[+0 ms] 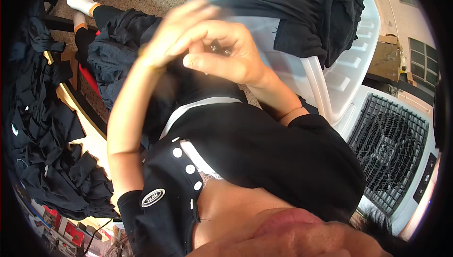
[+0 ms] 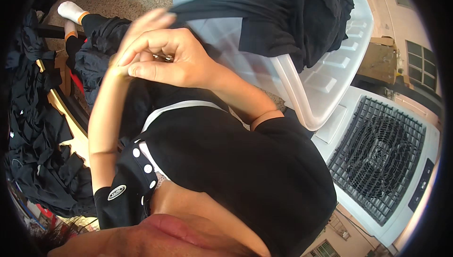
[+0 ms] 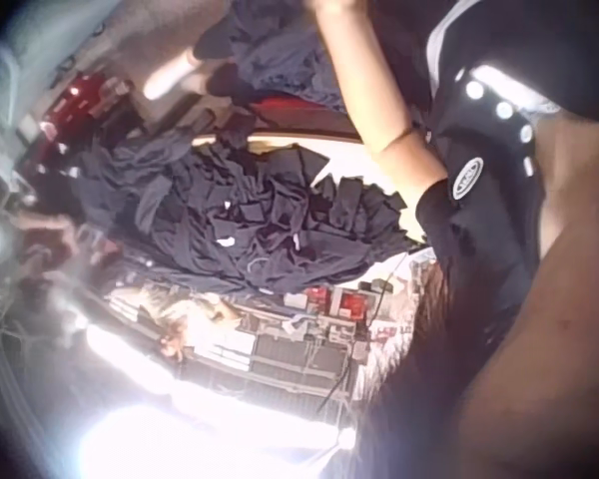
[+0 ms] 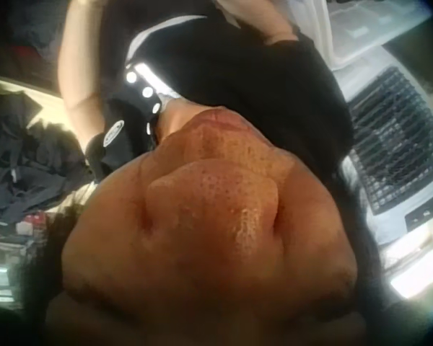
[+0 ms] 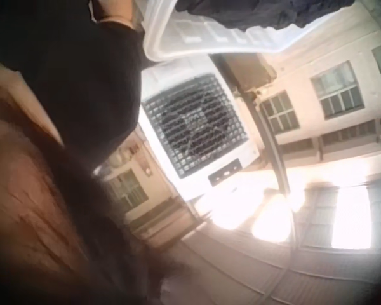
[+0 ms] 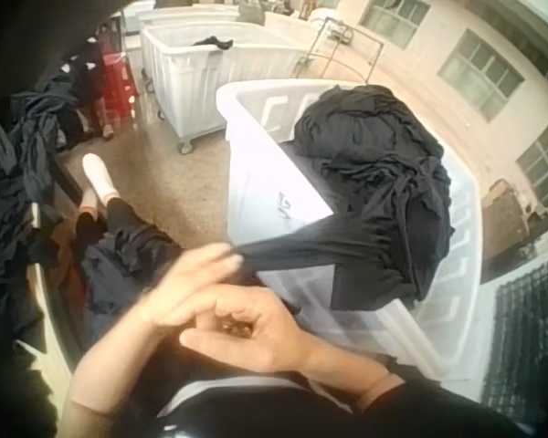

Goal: Trimming threads and attaching paper labels to black clothing items using small scissors.

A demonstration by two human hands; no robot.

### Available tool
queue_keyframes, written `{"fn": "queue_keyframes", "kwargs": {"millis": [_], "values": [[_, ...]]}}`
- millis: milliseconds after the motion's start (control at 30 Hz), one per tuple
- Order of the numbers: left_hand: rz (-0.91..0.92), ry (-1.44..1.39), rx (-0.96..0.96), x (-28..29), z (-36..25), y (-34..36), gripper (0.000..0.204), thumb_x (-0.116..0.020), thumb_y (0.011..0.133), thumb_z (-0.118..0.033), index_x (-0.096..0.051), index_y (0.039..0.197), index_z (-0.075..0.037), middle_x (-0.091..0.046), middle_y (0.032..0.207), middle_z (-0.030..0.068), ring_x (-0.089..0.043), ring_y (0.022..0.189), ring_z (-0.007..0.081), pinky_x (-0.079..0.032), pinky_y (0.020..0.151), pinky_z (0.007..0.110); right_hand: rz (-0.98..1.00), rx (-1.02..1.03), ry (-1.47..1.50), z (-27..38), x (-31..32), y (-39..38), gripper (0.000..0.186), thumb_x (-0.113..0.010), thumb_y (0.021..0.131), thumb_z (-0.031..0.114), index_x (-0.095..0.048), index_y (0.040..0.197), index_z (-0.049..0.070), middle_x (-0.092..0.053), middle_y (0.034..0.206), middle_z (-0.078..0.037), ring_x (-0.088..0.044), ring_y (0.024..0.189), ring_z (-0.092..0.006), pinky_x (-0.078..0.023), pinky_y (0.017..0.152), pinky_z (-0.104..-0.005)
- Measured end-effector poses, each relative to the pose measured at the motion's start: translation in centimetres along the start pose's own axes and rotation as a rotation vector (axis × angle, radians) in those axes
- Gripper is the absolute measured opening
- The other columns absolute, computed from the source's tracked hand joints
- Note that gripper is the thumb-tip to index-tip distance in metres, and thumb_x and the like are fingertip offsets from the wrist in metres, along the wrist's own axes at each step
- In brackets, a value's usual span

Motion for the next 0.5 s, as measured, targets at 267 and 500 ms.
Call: {"fn": "queue_keyframes", "kwargs": {"millis": [267,500], "values": [[-0.635,0.005,-0.657,17.2,-13.8,-18.2,0.041,-0.048,0.101,-0.025,-0.054,0.123,0.008,-0.065,0.118,0.0187,-0.067,0.098,0.0331,-0.052,0.096,0.046,0.157,0.039,0.027,0.0,-2.6,0.4,0.017,-0.073,0.087,0.01,-0.072,0.103,0.005,-0.057,0.068,0.006,-0.045,0.061,-0.0003,-0.034,0.056,-0.0213],[-0.742,-0.231,-1.047,22.6,-20.4,-34.2,0.031,-0.042,0.094,-0.02,-0.054,0.069,-0.008,-0.062,0.064,0.0075,-0.065,0.063,0.0135,-0.053,0.085,0.04,0.311,-0.172,-0.018,-4.4,-5.7,1.0,0.019,-0.072,0.083,0.001,-0.072,0.102,0.001,-0.061,0.075,0.002,-0.05,0.067,-0.0036,-0.039,0.061,-0.0213]]}}
Point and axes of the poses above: each hand's wrist, its own y-axis towards the middle knuckle, its own x-axis out of the back of the hand, z = x × y, the point moved 8 cm from there along y, towards the middle knuckle
